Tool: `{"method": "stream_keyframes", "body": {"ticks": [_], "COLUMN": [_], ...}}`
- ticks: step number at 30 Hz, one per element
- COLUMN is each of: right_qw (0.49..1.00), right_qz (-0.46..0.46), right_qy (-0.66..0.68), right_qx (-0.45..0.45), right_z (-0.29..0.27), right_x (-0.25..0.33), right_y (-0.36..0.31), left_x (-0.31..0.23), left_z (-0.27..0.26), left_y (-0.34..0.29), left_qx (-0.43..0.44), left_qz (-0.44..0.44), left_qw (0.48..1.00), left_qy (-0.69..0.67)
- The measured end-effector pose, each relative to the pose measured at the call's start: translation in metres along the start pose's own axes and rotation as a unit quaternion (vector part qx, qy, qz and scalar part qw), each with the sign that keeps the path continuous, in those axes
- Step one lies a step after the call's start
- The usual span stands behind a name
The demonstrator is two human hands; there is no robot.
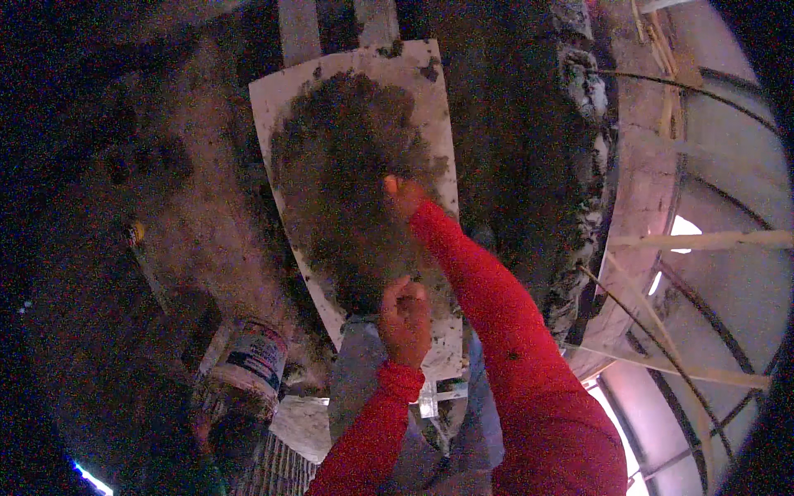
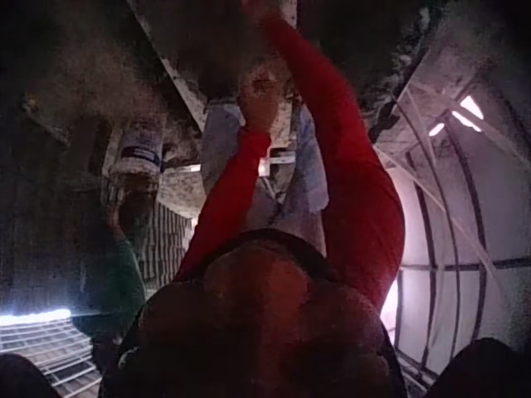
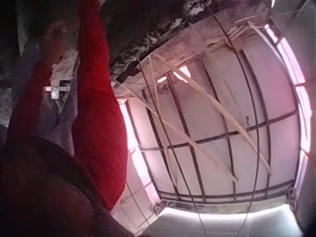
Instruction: The person scoops cement from a board using a trowel and applies it to a brick wall. They repeatedly smooth the cement on the wall surface while kneeling on the floor.
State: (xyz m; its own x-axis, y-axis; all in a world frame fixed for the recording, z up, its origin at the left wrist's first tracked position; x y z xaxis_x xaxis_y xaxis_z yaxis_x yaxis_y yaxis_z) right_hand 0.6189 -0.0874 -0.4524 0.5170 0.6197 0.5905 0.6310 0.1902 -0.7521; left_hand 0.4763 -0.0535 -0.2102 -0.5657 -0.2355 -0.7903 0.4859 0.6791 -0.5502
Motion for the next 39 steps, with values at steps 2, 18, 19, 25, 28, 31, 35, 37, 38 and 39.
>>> {"method": "stream_keyframes", "body": {"ticks": [2, 18, 19, 25, 28, 31, 35, 37, 38, 39], "right_qw": [0.999, 0.998, 0.997, 0.970, 0.974, 0.938, 0.842, 0.840, 0.843, 0.844], "right_qz": [-0.027, -0.041, -0.052, -0.170, -0.111, -0.072, 0.049, 0.074, 0.108, 0.147], "right_qy": [-0.005, -0.020, -0.023, -0.022, 0.019, -0.069, -0.091, -0.108, -0.101, -0.094], "right_qx": [0.045, -0.039, -0.047, -0.171, -0.197, -0.332, -0.530, -0.526, -0.516, -0.507], "right_z": [-0.005, -0.211, -0.230, -0.353, -0.407, -0.452, -0.479, -0.465, -0.457, -0.450], "right_x": [0.009, 0.048, 0.040, 0.089, 0.097, 0.123, 0.132, 0.128, 0.123, 0.113], "right_y": [-0.020, -0.145, -0.136, -0.068, -0.027, -0.001, 0.006, 0.018, 0.024, 0.029], "left_x": [0.000, -0.010, -0.028, -0.026, -0.039, -0.040, -0.037, -0.038, -0.038, -0.044], "left_z": [-0.003, 0.031, 0.046, 0.095, 0.141, 0.135, 0.136, 0.139, 0.143, 0.147], "left_y": [0.005, -0.002, -0.006, -0.026, -0.024, -0.010, 0.010, 0.011, 0.009, 0.009], "left_qx": [-0.014, -0.059, -0.045, 0.004, 0.117, 0.143, 0.148, 0.170, 0.177, 0.187], "left_qz": [-0.016, 0.018, 0.015, -0.003, 0.020, 0.011, 0.070, 0.083, 0.054, 0.022], "left_qw": [1.000, 0.992, 0.994, 0.997, 0.989, 0.980, 0.973, 0.971, 0.975, 0.977], "left_qy": [0.020, 0.112, 0.096, 0.074, 0.093, 0.140, 0.163, 0.147, 0.125, 0.104]}}
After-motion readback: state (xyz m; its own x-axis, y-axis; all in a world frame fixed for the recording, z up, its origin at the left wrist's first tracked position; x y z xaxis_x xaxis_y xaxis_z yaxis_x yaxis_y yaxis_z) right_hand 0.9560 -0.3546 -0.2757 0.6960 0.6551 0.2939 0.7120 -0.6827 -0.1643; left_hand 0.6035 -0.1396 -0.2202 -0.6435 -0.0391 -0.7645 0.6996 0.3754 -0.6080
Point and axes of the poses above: each hand's wrist, its own y-axis towards the middle knuckle, its own z-axis out of the palm, x = y × z, the point moved 9 cm from there along y, towards the middle knuckle, and after that the axes turned 8 degrees about -x, right-handed, at the moved point
